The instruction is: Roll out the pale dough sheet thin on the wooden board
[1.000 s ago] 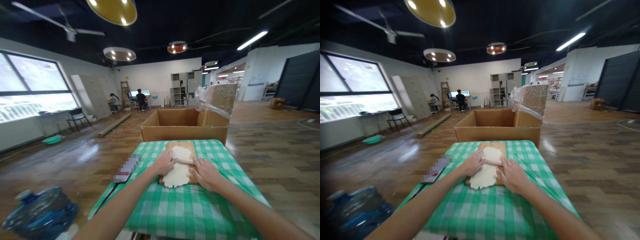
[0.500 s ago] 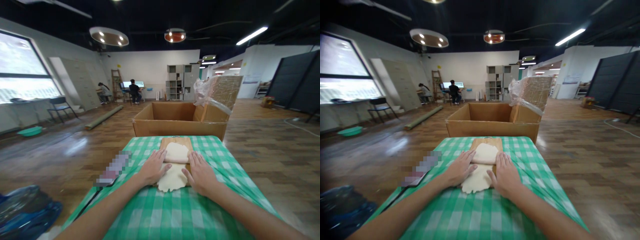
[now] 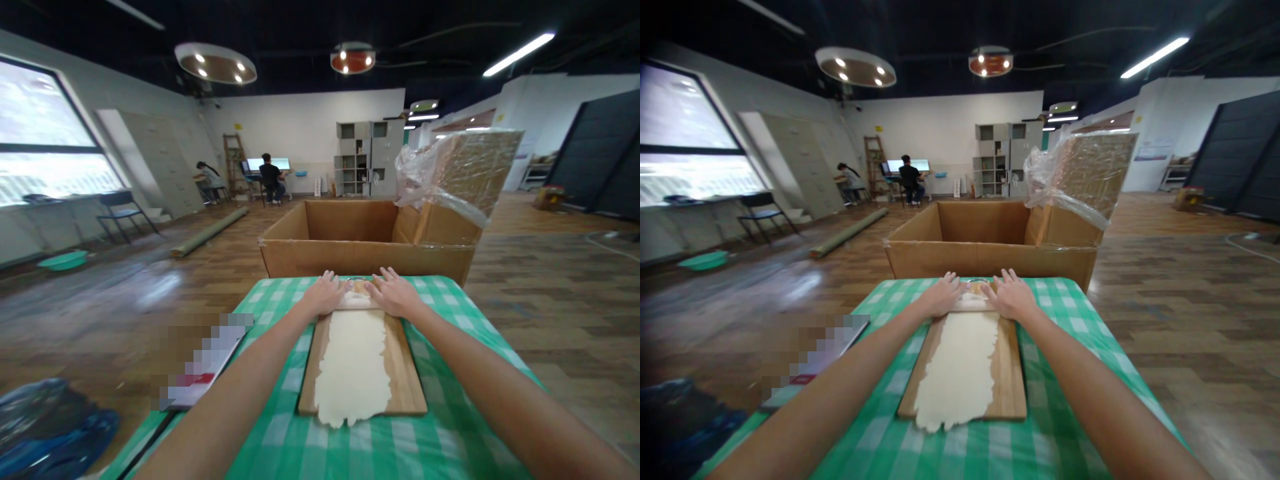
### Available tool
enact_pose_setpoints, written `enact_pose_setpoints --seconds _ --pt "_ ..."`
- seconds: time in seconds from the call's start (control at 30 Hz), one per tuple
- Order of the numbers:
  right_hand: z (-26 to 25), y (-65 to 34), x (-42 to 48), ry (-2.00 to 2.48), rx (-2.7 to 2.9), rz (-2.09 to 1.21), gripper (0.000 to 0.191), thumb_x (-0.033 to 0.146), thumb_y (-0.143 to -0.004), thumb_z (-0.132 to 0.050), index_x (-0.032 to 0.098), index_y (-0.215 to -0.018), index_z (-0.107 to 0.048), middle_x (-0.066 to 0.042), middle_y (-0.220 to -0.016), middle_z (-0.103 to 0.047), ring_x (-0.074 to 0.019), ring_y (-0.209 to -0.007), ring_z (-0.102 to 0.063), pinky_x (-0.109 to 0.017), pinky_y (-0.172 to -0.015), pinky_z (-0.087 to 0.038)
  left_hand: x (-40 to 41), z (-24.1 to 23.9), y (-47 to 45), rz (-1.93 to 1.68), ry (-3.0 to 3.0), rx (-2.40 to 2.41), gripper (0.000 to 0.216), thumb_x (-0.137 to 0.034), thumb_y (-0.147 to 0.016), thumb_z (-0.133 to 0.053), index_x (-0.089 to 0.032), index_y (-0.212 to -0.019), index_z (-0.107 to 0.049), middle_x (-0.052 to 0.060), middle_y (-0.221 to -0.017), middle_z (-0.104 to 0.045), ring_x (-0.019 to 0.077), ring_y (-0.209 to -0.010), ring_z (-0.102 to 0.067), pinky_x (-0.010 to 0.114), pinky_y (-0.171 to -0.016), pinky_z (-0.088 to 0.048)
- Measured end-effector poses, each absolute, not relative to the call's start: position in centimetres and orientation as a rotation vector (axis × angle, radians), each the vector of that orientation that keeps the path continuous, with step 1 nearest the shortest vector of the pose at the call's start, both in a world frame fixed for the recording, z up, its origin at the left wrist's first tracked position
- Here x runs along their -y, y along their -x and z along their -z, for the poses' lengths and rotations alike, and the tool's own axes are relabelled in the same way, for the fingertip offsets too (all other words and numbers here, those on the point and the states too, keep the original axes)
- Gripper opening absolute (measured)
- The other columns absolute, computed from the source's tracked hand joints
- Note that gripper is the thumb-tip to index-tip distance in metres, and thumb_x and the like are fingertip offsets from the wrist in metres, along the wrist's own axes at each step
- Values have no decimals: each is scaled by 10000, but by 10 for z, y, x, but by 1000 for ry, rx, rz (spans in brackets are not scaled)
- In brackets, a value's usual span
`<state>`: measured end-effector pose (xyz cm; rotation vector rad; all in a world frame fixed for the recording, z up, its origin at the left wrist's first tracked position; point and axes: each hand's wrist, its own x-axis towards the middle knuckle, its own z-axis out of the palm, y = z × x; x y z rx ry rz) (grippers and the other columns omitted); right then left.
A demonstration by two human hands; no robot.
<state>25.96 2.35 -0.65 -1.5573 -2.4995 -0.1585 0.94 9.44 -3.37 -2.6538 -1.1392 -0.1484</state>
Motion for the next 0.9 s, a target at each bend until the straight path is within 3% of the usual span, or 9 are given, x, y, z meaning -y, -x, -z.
enact_pose_setpoints --seconds 0.1,0.2,0.37,0.57,0.9 --pt "11 -258 -20 1571 2482 212 665 532 -1092 -166 151 -1451 -577 -151 -1554 -514 -296 -1520 -352 -538 -1267 -147 -80 28 -11 180 2673 1066 403 -273 -1065 -371 -197 -1391 -597 187 -1420 -603 338 -1463 -424 591 -1201 -306" --pt "13 -254 -3 1607 2433 261 686 535 -1088 -169 112 -1420 -595 -178 -1535 -529 -290 -1506 -380 -480 -1251 -228 -51 20 -13 253 2686 1048 421 -308 -1079 -330 -166 -1352 -617 174 -1486 -562 302 -1481 -405 528 -1232 -284" --pt "13 -251 54 1673 2364 222 756 542 -1080 -136 23 -1465 -528 -242 -1507 -538 -318 -1420 -497 -432 -1152 -390 12 8 -12 281 2700 1277 555 -453 -1083 -263 -141 -1478 -497 179 -1533 -527 295 -1428 -485 462 -1119 -436" --pt "16 -255 137 1547 2371 204 814 601 -1060 -194 -9 -1559 -398 -247 -1595 -421 -346 -1497 -381 -494 -1231 -270 102 0 -7 326 2646 1374 841 -732 -981 -342 -92 -1516 -452 222 -1549 -499 371 -1431 -472 494 -1178 -348" --pt "0 -261 213 1437 2379 142 869 700 -1007 -323 46 -1570 -418 -230 -1584 -448 -365 -1470 -407 -521 -1230 -288 157 -7 4 402 2629 1389 742 -697 -990 -362 -121 -1425 -534 201 -1421 -615 348 -1318 -574 484 -1130 -416"
